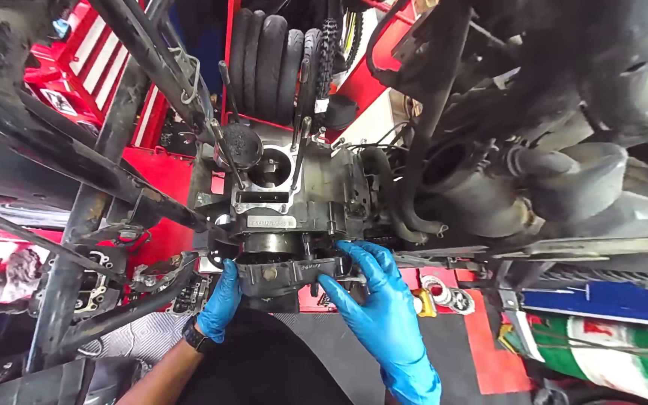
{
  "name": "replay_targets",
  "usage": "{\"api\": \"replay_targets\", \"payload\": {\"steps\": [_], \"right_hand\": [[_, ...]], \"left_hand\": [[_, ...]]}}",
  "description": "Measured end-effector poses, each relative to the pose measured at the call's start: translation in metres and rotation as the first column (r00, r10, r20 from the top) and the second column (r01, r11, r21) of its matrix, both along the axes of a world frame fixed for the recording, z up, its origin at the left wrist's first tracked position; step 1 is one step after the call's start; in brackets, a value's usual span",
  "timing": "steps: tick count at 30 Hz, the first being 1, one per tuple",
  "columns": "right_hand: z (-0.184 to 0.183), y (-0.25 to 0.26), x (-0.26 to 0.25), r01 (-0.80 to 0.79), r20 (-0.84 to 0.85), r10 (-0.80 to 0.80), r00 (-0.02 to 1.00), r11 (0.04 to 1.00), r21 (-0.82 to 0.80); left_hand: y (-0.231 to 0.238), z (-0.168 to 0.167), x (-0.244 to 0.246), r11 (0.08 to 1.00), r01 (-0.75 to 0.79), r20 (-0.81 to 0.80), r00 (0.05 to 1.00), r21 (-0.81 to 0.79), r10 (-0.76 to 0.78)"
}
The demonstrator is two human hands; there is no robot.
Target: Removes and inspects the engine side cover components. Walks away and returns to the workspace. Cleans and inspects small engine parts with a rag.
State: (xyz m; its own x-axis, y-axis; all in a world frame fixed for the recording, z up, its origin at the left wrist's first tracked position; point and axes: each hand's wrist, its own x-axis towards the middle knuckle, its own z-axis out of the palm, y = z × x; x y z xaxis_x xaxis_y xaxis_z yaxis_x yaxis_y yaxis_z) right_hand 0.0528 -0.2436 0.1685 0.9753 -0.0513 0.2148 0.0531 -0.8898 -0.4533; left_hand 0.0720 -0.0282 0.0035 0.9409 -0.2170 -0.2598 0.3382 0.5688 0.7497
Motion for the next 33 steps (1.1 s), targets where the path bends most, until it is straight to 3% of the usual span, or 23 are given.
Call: {"api": "replay_targets", "payload": {"steps": [9,15,18,20,22,27,33], "right_hand": [[-0.002,-0.018,0.002,-0.152,0.049,0.146,0.988,0.977,0.153],[0.001,-0.017,0.004,-0.189,0.059,0.184,0.981,0.978,0.089],[0.01,0.003,0.009,-0.163,0.055,0.168,0.984,0.983,-0.088],[0.017,0.019,0.013,-0.154,-0.019,0.155,0.988,0.943,-0.295],[0.023,0.029,0.021,-0.233,-0.186,0.173,0.967,0.894,-0.382],[0.04,0.037,0.05,-0.326,-0.495,0.13,0.859,0.885,-0.333],[0.048,0.044,0.065,-0.239,-0.571,0.034,0.821,0.927,-0.289]], "left_hand": [[0.009,-0.005,0.016,0.996,0.085,0.044,0.995,0.004,-0.085],[0.013,-0.011,0.017,0.992,0.123,0.079,0.99,-0.028,-0.12],[0.012,-0.011,0.016,0.991,0.127,0.061,0.99,-0.029,-0.125],[0.011,-0.012,0.015,0.992,0.117,0.057,0.992,-0.052,-0.115],[0.01,-0.012,0.015,0.992,0.11,0.059,0.993,-0.064,-0.106],[0.009,-0.005,0.022,0.992,0.109,0.039,0.993,-0.069,-0.107],[0.009,0.004,0.039,0.985,0.163,-0.085,0.982,-0.053,-0.167]]}}
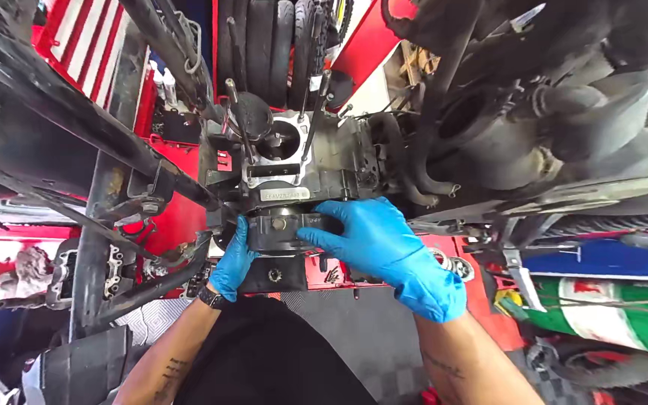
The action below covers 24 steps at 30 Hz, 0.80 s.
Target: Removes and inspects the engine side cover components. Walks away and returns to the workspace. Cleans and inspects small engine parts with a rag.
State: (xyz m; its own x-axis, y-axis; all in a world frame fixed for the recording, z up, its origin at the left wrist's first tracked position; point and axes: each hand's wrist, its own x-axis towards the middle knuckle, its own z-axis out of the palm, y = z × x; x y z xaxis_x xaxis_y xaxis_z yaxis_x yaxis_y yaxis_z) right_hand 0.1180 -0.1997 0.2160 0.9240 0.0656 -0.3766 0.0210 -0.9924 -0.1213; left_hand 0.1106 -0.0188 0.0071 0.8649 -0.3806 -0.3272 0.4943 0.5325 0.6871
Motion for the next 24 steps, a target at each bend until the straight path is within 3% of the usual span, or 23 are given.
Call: {"api": "replay_targets", "payload": {"steps": [16,24], "right_hand": [[-0.005,-0.01,-0.002,-0.037,0.053,0.034,0.998,0.997,0.064],[-0.012,-0.009,-0.009,-0.063,0.143,0.058,0.988,0.997,0.035]], "left_hand": [[0.002,0.006,0.003,1.0,0.013,-0.056,0.998,0.011,-0.012],[0.004,-0.005,0.003,0.999,0.002,0.037,0.999,-0.038,-0.001]]}}
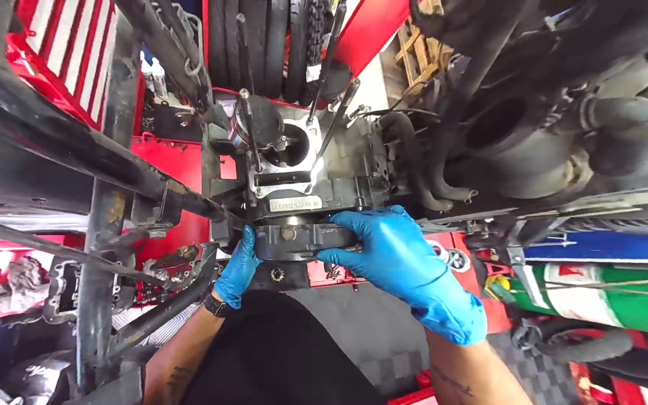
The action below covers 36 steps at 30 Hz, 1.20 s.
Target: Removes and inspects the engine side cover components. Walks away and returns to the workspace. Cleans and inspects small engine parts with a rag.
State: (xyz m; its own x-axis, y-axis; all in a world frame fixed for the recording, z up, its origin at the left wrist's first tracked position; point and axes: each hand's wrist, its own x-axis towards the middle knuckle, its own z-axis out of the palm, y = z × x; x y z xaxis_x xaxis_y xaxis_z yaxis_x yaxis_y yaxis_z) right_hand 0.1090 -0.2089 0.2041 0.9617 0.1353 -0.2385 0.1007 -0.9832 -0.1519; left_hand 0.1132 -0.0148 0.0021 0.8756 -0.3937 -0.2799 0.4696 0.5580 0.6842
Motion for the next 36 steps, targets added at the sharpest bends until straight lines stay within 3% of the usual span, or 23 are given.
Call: {"api": "replay_targets", "payload": {"steps": [7,16,22,29,36], "right_hand": [[0.008,-0.003,0.016,0.038,-0.177,-0.04,0.983,0.999,-0.014],[0.009,0.0,0.013,0.047,-0.175,-0.052,0.983,0.998,-0.033],[0.016,0.001,0.021,0.053,-0.246,-0.059,0.967,0.998,-0.033],[0.007,-0.001,0.01,0.015,-0.137,-0.02,0.99,0.999,-0.039],[0.017,0.0,0.019,0.011,-0.251,-0.025,0.968,0.998,-0.058]], "left_hand": [[0.0,0.0,0.0,1.0,0.005,0.014,1.0,0.007,-0.005],[-0.001,0.0,0.0,1.0,0.008,-0.029,1.0,0.029,-0.007],[-0.003,0.013,0.0,0.999,0.018,-0.178,0.984,0.043,-0.01],[0.0,0.004,0.0,0.999,0.041,-0.104,0.994,0.013,-0.039],[-0.001,0.013,-0.005,0.999,0.029,-0.158,0.987,0.02,-0.026]]}}
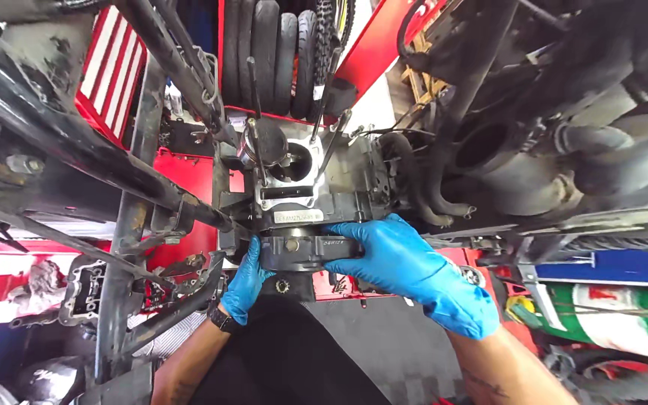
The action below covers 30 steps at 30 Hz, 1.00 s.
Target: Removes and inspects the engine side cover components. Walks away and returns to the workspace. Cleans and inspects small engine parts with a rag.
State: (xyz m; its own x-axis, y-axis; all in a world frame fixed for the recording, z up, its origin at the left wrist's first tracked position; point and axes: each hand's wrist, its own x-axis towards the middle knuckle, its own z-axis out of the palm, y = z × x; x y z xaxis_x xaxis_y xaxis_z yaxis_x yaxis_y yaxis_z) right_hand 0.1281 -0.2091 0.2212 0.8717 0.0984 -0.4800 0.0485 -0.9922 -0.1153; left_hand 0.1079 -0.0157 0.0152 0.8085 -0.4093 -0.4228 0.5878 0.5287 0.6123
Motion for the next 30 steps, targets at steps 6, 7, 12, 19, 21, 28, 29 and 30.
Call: {"api": "replay_targets", "payload": {"steps": [6,7,12,19,21,28,29,30], "right_hand": [[0.0,0.0,0.001,-0.023,-0.005,0.023,1.0,1.0,-0.008],[0.0,-0.001,0.002,-0.023,-0.014,0.023,1.0,1.0,-0.004],[-0.001,-0.005,0.006,-0.014,-0.031,0.015,0.999,1.0,0.021],[-0.002,-0.005,0.005,0.011,-0.005,-0.011,1.0,0.999,0.042],[-0.003,-0.005,0.004,0.012,0.001,-0.012,1.0,0.999,0.044],[-0.003,-0.006,0.006,0.03,-0.017,-0.03,0.999,0.998,0.057],[-0.003,-0.006,0.005,0.024,-0.014,-0.023,1.0,0.998,0.054],[-0.003,-0.006,0.005,0.019,-0.012,-0.019,1.0,0.999,0.05]], "left_hand": [[0.002,-0.013,0.003,0.995,0.035,0.089,0.996,-0.095,-0.026],[0.0,-0.015,0.001,0.992,0.01,0.085,0.996,-0.126,0.0],[-0.01,-0.031,-0.01,0.983,-0.144,0.066,0.986,-0.117,0.152],[-0.014,-0.017,-0.013,0.936,-0.313,-0.108,0.948,-0.163,0.298],[-0.019,-0.017,-0.014,0.921,-0.353,-0.162,0.931,-0.162,0.328],[-0.038,-0.019,-0.007,0.915,-0.379,-0.239,0.909,-0.138,0.341],[-0.04,-0.02,-0.006,0.917,-0.378,-0.221,0.912,-0.127,0.345],[-0.041,-0.022,-0.007,0.918,-0.379,-0.2,0.915,-0.118,0.352]]}}
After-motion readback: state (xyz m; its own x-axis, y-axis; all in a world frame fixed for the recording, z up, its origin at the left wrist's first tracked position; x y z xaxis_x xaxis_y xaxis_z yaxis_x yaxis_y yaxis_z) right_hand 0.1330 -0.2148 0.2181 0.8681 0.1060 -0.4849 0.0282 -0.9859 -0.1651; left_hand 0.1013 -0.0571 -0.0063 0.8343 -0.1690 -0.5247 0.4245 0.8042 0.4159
